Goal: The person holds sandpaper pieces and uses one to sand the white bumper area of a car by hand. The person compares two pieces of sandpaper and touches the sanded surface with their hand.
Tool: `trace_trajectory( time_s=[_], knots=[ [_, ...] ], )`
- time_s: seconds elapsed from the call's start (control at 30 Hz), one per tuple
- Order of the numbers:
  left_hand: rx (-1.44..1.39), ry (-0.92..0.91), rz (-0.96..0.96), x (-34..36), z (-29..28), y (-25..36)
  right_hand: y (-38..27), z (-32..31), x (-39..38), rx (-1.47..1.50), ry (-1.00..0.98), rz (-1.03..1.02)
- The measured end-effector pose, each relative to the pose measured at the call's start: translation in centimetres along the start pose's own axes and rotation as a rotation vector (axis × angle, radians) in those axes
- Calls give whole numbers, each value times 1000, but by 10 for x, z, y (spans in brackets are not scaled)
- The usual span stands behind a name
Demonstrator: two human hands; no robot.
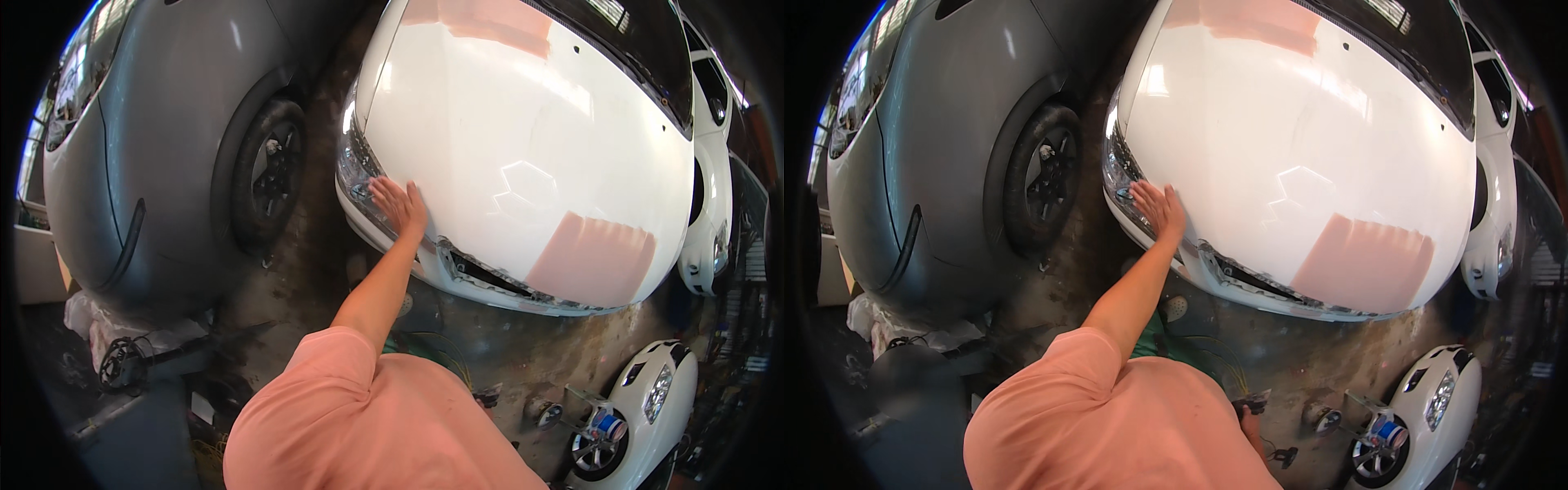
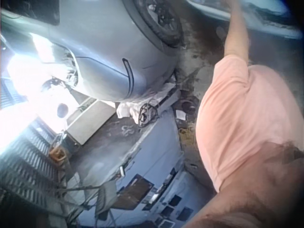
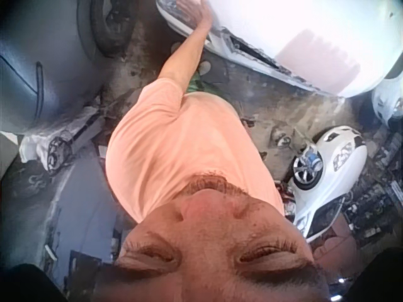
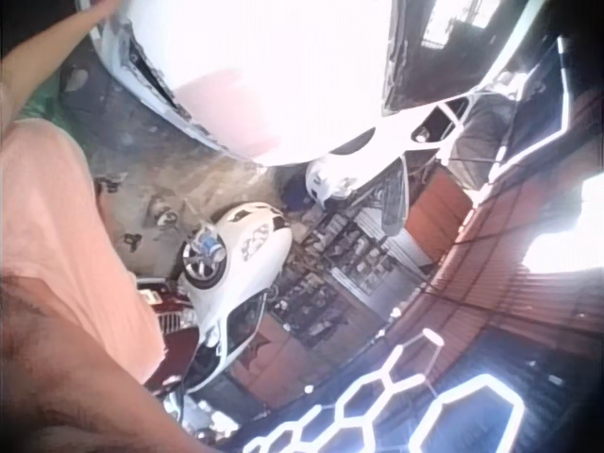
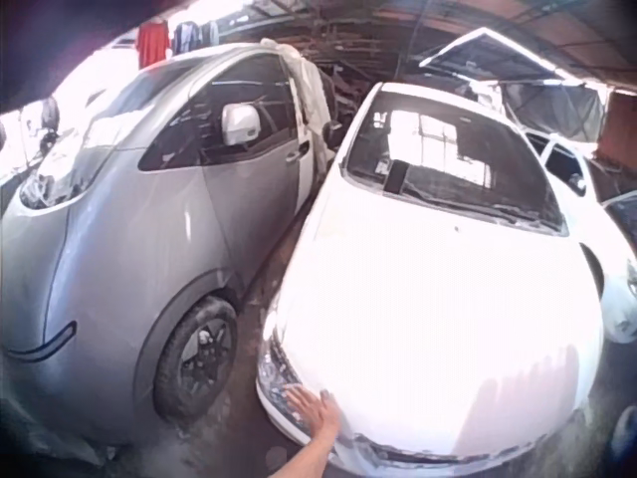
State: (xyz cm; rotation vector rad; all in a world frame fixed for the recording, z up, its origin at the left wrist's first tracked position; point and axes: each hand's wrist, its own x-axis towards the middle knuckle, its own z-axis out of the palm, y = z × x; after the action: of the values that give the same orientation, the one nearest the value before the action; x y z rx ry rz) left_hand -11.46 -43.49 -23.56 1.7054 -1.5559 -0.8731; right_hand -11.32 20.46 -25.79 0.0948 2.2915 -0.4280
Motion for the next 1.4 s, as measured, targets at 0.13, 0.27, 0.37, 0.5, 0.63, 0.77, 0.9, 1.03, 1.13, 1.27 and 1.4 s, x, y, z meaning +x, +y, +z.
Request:
trace_trajectory(
  time_s=[0.13,0.27,0.37,0.5,0.63,0.77,0.9,1.03,1.13,1.27,1.4],
  knots=[
    [212,-199,185,-78,-28,-78,-28,19,-33,344,94,-21],
    [518,-991,330,-122,-111,-207,-15,53,-52,527,157,129],
    [609,-1649,-194,-133,-165,-313,7,87,-76,448,101,181],
    [258,-1897,-487,-127,-247,-265,53,147,-133,450,158,257],
    [299,-1959,147,-134,-285,-306,67,194,-185,233,100,316],
    [91,-1939,145,-148,-297,-288,68,220,-209,317,164,254],
    [377,-2113,-273,-154,-318,-306,102,233,-217,390,326,281],
    [391,-1985,-103,-141,-349,-310,55,213,-242,803,422,210],
    [395,-1917,-538,-150,-384,-279,49,206,-247,1039,537,216],
    [349,-1840,-894,-142,-409,-338,17,190,-262,1318,471,114],
    [465,-1839,-870,-165,-418,-296,20,186,-276,1481,441,46]
  ],
)
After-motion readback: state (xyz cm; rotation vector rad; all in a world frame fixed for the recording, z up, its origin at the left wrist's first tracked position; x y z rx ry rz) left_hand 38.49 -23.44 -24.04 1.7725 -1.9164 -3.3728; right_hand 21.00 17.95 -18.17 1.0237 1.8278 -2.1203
